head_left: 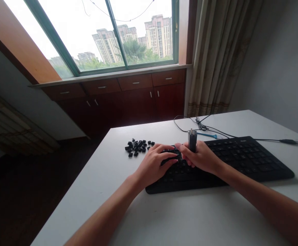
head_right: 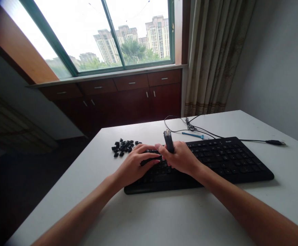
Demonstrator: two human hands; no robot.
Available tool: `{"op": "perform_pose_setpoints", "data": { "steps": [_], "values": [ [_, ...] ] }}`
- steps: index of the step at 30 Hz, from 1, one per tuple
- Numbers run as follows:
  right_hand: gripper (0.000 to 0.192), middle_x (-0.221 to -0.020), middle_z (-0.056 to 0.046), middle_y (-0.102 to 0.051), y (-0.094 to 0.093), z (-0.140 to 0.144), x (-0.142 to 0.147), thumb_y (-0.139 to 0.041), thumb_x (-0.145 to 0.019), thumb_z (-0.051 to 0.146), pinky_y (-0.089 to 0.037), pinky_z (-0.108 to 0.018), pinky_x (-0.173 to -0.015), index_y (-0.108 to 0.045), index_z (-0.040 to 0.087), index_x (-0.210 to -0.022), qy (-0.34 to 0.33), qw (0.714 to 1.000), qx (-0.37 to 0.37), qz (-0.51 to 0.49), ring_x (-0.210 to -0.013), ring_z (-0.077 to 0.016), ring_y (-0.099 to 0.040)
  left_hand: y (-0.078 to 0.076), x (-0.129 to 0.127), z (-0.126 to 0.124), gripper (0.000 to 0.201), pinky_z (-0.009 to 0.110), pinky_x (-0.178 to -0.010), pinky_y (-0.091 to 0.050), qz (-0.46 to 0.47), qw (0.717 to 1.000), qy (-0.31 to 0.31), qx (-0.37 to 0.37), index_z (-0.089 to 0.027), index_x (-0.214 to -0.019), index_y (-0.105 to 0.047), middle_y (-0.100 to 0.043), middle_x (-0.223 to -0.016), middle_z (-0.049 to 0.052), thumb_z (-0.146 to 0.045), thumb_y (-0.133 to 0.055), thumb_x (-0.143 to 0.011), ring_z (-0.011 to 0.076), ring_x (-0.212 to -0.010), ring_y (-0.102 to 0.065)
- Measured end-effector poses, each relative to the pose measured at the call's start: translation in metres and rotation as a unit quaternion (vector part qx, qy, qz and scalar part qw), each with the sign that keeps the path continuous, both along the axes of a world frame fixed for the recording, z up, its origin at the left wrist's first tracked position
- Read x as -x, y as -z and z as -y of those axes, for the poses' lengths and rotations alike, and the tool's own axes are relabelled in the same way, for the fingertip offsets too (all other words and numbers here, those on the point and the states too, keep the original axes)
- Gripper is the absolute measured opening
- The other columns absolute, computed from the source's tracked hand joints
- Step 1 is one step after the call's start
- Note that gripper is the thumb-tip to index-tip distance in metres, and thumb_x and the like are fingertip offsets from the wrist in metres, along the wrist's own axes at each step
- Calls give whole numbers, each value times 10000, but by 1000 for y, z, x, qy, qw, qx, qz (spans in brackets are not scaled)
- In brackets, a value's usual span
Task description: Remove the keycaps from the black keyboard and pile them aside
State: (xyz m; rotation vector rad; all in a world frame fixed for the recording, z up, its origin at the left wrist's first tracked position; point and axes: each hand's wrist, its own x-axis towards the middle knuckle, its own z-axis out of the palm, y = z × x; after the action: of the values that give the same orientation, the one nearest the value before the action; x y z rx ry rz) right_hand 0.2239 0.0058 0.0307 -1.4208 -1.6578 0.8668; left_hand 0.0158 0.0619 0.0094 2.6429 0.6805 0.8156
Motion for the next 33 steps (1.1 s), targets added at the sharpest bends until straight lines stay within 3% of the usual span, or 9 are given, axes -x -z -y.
{"op": "perform_pose_setpoints", "data": {
  "steps": [6,13,18,27,33],
  "values": [
    [495,-523,10,-563,3,-2,0,-537,-964,556,-411,-198,-436,-579,168,-659,-50,997,6,-58,-450,-108,-535,0,1,2,184,436,-963,-498,-9,1000,1,5,-294,-1118,-737,-668,-1238,40,-288,-617,-978,237,-1094,-597],
    [459,-559,26,-554,4,-2,-3,-497,-1000,518,-415,-214,-507,-578,174,-707,-84,996,-21,-27,-503,-107,-533,-2,0,3,192,439,-959,-493,-10,1000,3,10,-285,-1132,-727,-673,-1203,55,-279,-605,-984,246,-1088,-599],
    [468,-558,37,-540,2,-3,-3,-466,-1016,513,-393,-245,-574,-511,194,-677,-54,994,-71,63,-544,-117,-509,1,1,2,187,442,-976,-493,2,1000,8,8,-274,-1128,-725,-668,-1215,53,-268,-617,-976,239,-1093,-597],
    [564,-465,30,-521,1,-13,3,-443,-1000,575,-386,-260,-538,-509,195,-589,-3,991,-79,104,-478,-127,-522,3,0,0,193,442,-988,-482,13,1000,24,-2,-277,-1128,-721,-679,-1212,48,-234,-617,-971,236,-1098,-603],
    [517,-451,30,-553,-6,-22,12,-475,-975,587,-429,-216,-414,-550,192,-649,-13,997,-18,67,-379,-122,-557,3,-1,0,179,437,-979,-484,7,1000,22,-3,-266,-1116,-722,-686,-1187,46,-235,-617,-974,230,-1084,-606]
  ]
}}
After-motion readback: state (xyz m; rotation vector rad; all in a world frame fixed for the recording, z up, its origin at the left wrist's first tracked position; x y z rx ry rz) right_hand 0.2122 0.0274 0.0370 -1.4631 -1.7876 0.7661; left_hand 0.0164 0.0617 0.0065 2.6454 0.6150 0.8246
